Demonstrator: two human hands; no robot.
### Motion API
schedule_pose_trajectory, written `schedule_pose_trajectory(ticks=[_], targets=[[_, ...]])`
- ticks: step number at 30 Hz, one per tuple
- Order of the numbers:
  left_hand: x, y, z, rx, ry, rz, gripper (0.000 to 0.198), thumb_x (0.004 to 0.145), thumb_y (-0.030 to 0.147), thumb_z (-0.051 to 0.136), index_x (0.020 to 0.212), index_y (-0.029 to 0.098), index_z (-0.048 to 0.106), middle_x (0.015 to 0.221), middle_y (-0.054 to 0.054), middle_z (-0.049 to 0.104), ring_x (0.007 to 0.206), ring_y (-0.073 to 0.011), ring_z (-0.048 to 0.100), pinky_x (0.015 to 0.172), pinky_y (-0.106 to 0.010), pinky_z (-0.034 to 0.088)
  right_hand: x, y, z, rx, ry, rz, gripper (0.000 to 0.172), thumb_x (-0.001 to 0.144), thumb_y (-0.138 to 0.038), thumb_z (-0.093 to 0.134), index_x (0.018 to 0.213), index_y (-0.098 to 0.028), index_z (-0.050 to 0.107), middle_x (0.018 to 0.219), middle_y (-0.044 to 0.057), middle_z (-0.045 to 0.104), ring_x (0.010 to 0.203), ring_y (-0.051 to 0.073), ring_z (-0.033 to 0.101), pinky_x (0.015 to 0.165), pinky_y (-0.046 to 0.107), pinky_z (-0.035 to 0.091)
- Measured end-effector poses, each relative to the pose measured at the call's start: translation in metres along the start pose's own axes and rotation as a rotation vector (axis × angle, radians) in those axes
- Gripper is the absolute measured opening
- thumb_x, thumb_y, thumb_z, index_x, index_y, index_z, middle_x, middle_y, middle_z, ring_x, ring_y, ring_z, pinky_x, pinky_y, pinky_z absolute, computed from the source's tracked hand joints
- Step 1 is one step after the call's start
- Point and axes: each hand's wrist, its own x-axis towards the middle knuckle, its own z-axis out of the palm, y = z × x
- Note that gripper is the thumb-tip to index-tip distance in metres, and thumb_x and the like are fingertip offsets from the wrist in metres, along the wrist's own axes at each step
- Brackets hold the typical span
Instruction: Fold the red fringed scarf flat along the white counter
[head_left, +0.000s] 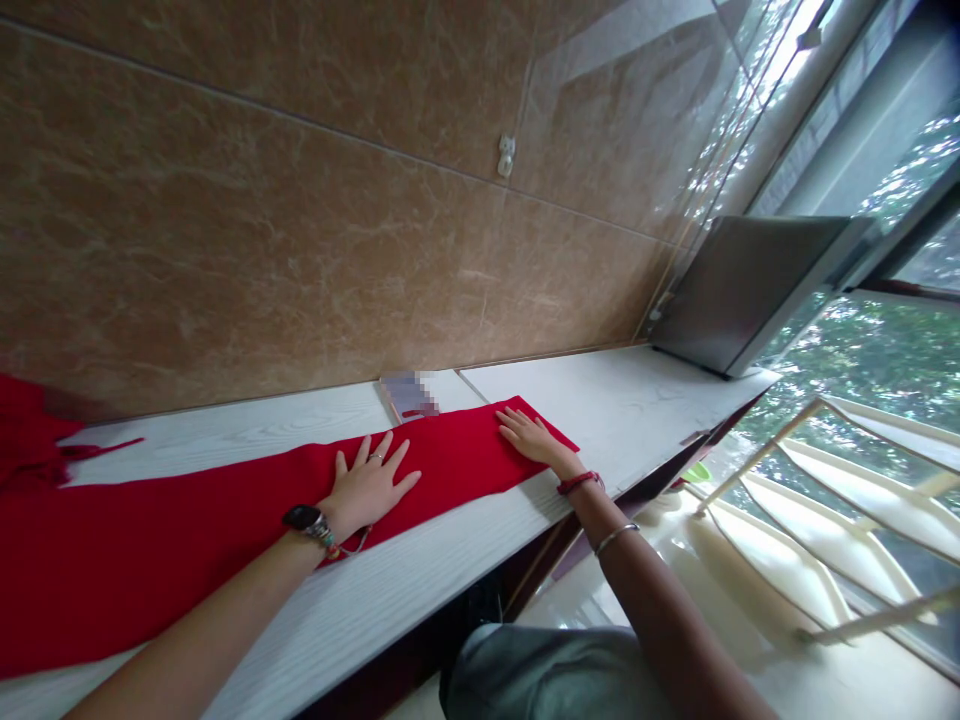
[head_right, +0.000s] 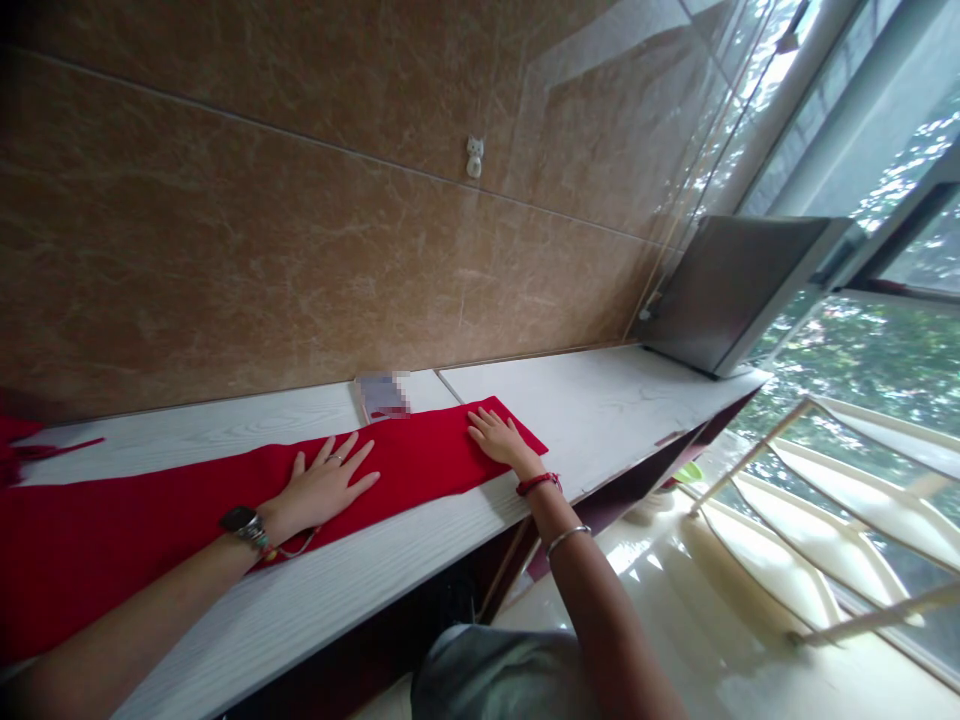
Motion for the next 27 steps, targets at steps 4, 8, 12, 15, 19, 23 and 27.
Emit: schedule_pose_trajectory(ticks=[4, 8, 12, 15, 19, 23, 27], targets=[[-0.005, 0.006, 0.004, 0.023, 0.118, 0.062, 0.054, 0.086, 0.046, 0.027, 0.135, 0.023, 0.030, 0.145, -0.011, 0.016, 0.132, -0.0316, 0.011, 0.100, -0.057, 0.014, -0.004, 0.010, -0.020, 0.022, 0.081, 0.007, 0.047, 0.092, -0.037, 0.021, 0.134, -0.018, 0.032, 0.141, 0.011, 0.030, 0.130, 0.020, 0.023, 0.102, 0.043, 0.025], [-0.013, 0.021, 0.005, -0.027, 0.050, 0.145, 0.054, 0.087, 0.048, 0.026, 0.136, 0.026, 0.027, 0.146, -0.009, 0.012, 0.132, -0.0299, 0.010, 0.100, -0.056, 0.016, -0.011, 0.020, -0.026, 0.002, 0.109, 0.033, 0.051, 0.092, -0.039, 0.020, 0.137, -0.015, 0.026, 0.143, 0.014, 0.024, 0.131, 0.023, 0.019, 0.100, 0.046, 0.027], [-0.016, 0.030, 0.006, 0.013, -0.009, 0.167, 0.053, 0.087, 0.046, 0.028, 0.136, 0.028, 0.026, 0.145, -0.008, 0.015, 0.132, -0.0322, 0.009, 0.098, -0.060, 0.012, -0.016, 0.023, -0.009, -0.055, 0.005, -0.019, 0.044, 0.091, -0.036, 0.028, 0.133, -0.024, 0.033, 0.140, 0.010, 0.031, 0.129, 0.022, 0.024, 0.099, 0.051, 0.026], [-0.015, 0.029, 0.005, -0.002, -0.030, 0.130, 0.056, 0.086, 0.050, 0.026, 0.137, 0.028, 0.022, 0.145, -0.009, 0.012, 0.132, -0.0326, 0.007, 0.097, -0.062, 0.011, -0.019, 0.023, 0.000, -0.080, -0.038, -0.067, 0.035, 0.090, -0.029, 0.034, 0.123, -0.029, 0.046, 0.138, 0.005, 0.035, 0.130, 0.021, 0.022, 0.100, 0.054, 0.022], [-0.016, 0.015, -0.002, -0.043, -0.098, 0.029, 0.065, 0.082, 0.060, 0.024, 0.138, 0.027, 0.020, 0.145, -0.010, 0.009, 0.132, -0.0342, 0.004, 0.097, -0.063, 0.011, -0.017, 0.014, -0.007, -0.120, 0.012, -0.020, 0.033, 0.089, -0.029, 0.037, 0.120, -0.027, 0.049, 0.137, 0.008, 0.037, 0.129, 0.027, 0.023, 0.097, 0.059, 0.023], [-0.027, -0.022, -0.012, -0.025, -0.120, -0.086, 0.068, 0.081, 0.060, 0.025, 0.138, 0.024, 0.018, 0.145, -0.011, 0.007, 0.131, -0.0349, 0.002, 0.096, -0.063, 0.012, -0.011, -0.035, -0.027, -0.084, 0.154, -0.048, 0.046, 0.087, -0.034, 0.041, 0.128, -0.014, 0.042, 0.135, 0.017, 0.036, 0.127, 0.031, 0.026, 0.100, 0.052, 0.025], [-0.052, -0.069, -0.016, -0.004, -0.095, -0.231, 0.068, 0.081, 0.060, 0.024, 0.139, 0.025, 0.016, 0.146, -0.009, 0.006, 0.132, -0.0325, 0.002, 0.099, -0.059, 0.013, -0.016, -0.121, -0.032, 0.131, 0.093, -0.500, 0.047, 0.088, -0.037, 0.038, 0.130, -0.016, 0.039, 0.133, 0.010, 0.042, 0.124, 0.021, 0.034, 0.103, 0.035, 0.030]])
